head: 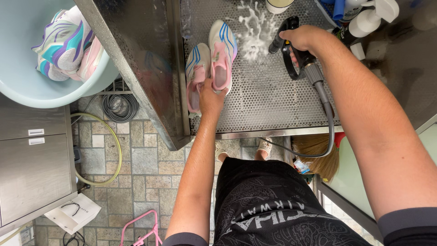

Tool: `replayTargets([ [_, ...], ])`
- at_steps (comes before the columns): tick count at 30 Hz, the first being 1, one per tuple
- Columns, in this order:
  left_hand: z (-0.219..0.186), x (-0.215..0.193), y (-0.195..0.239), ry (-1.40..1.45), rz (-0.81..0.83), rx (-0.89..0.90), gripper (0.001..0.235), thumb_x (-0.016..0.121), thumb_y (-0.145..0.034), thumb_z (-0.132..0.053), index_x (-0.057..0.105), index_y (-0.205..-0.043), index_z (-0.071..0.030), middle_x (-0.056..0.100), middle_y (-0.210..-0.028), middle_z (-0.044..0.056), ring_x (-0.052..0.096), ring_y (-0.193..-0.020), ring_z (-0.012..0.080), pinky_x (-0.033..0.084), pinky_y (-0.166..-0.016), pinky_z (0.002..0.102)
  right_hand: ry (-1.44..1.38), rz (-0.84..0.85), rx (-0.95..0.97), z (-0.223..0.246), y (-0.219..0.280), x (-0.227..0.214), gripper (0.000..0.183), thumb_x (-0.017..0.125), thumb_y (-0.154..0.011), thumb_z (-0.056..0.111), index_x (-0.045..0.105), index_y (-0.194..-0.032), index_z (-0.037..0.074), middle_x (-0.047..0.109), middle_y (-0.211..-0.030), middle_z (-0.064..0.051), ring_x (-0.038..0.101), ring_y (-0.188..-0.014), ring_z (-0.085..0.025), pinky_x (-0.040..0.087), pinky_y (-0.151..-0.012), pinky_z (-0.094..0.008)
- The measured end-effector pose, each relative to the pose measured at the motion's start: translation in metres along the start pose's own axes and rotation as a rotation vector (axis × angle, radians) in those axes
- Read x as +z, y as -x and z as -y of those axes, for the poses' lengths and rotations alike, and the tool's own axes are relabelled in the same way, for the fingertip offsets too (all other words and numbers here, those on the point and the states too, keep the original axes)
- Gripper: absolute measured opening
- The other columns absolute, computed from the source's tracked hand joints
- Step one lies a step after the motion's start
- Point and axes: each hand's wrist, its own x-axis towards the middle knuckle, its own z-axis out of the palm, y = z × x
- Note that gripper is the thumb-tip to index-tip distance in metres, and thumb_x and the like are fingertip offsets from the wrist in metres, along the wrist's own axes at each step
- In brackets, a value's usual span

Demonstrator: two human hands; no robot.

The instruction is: The person washes a pair of white sneakers with pink and blue accents in a sink, then moves them to a metal grate. They use a pressure washer to rinse the shoes thoroughly, rotating them to clean all sides, and finally places them back into a basin.

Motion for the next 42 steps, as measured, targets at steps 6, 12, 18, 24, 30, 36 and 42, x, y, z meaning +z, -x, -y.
replayTargets([
  [6, 0.002, 0.001, -0.001, 0.003, -0.019, 0.03, 0.057, 0.088, -0.076, -0.022, 0.057, -0.12, -0.006, 0.067, -0.117, 0.019, 0.065, -0.111, 0.036, 0.054, -0.089, 0.047, -0.039, 0.012, 0.007, -0.002, -0.002, -0.002, 0.057, 0.056, -0.105, 0.051, 0.06, -0.092, -0.004, 0.061, -0.075, -0.013, 0.061, -0.061, -0.022, 0.058, -0.057, -0.042],
  [12, -0.002, -0.003, 0.002, 0.019, -0.013, 0.01, 0.054, 0.087, -0.077, -0.022, 0.058, -0.119, -0.006, 0.067, -0.115, 0.018, 0.066, -0.108, 0.0357, 0.054, -0.088, 0.047, -0.189, 0.116, -0.008, -0.008, 0.025, -0.01, 0.05, 0.054, -0.102, 0.044, 0.058, -0.115, -0.005, 0.07, -0.088, -0.019, 0.072, -0.07, -0.026, 0.063, -0.062, -0.041],
  [18, 0.001, -0.002, 0.004, 0.028, -0.056, 0.07, 0.055, 0.088, -0.076, -0.022, 0.059, -0.12, -0.005, 0.069, -0.114, 0.019, 0.066, -0.107, 0.0364, 0.054, -0.087, 0.046, -0.309, 0.101, -0.031, -0.065, 0.031, -0.011, 0.051, 0.06, -0.103, 0.04, 0.059, -0.122, -0.007, 0.071, -0.094, -0.019, 0.071, -0.08, -0.026, 0.06, -0.072, -0.04],
  [24, 0.005, -0.001, 0.004, 0.077, -0.05, 0.086, 0.055, 0.088, -0.077, -0.021, 0.06, -0.122, -0.004, 0.07, -0.114, 0.019, 0.067, -0.107, 0.0355, 0.053, -0.088, 0.044, -0.535, 0.114, -0.179, -0.165, 0.047, -0.016, 0.038, 0.062, -0.1, 0.032, 0.062, -0.115, -0.003, 0.072, -0.096, -0.015, 0.072, -0.087, -0.024, 0.057, -0.077, -0.038],
  [30, 0.013, 0.004, 0.0, 0.095, -0.077, 0.112, 0.053, 0.088, -0.075, -0.021, 0.063, -0.119, -0.006, 0.073, -0.11, 0.018, 0.07, -0.105, 0.0337, 0.055, -0.089, 0.043, -0.631, -0.021, -0.119, -0.235, 0.066, -0.006, 0.038, 0.062, -0.099, 0.031, 0.063, -0.119, -0.001, 0.073, -0.1, -0.015, 0.073, -0.093, -0.025, 0.059, -0.081, -0.036],
  [36, 0.014, 0.007, -0.003, 0.021, -0.069, 0.063, 0.056, 0.089, -0.074, -0.025, 0.062, -0.12, -0.006, 0.072, -0.109, 0.017, 0.07, -0.102, 0.0336, 0.054, -0.086, 0.044, -0.681, -0.071, -0.123, -0.274, 0.07, 0.0, 0.039, 0.061, -0.099, 0.03, 0.064, -0.122, -0.001, 0.073, -0.104, -0.016, 0.072, -0.096, -0.025, 0.056, -0.083, -0.034],
  [42, 0.016, 0.009, -0.006, -0.003, -0.062, 0.039, 0.056, 0.089, -0.075, -0.026, 0.062, -0.12, -0.007, 0.073, -0.108, 0.017, 0.07, -0.101, 0.0332, 0.055, -0.086, 0.044, -0.742, -0.067, -0.137, -0.286, 0.067, 0.008, 0.039, 0.062, -0.098, 0.029, 0.063, -0.12, -0.002, 0.072, -0.104, -0.015, 0.072, -0.098, -0.023, 0.057, -0.084, -0.036],
])
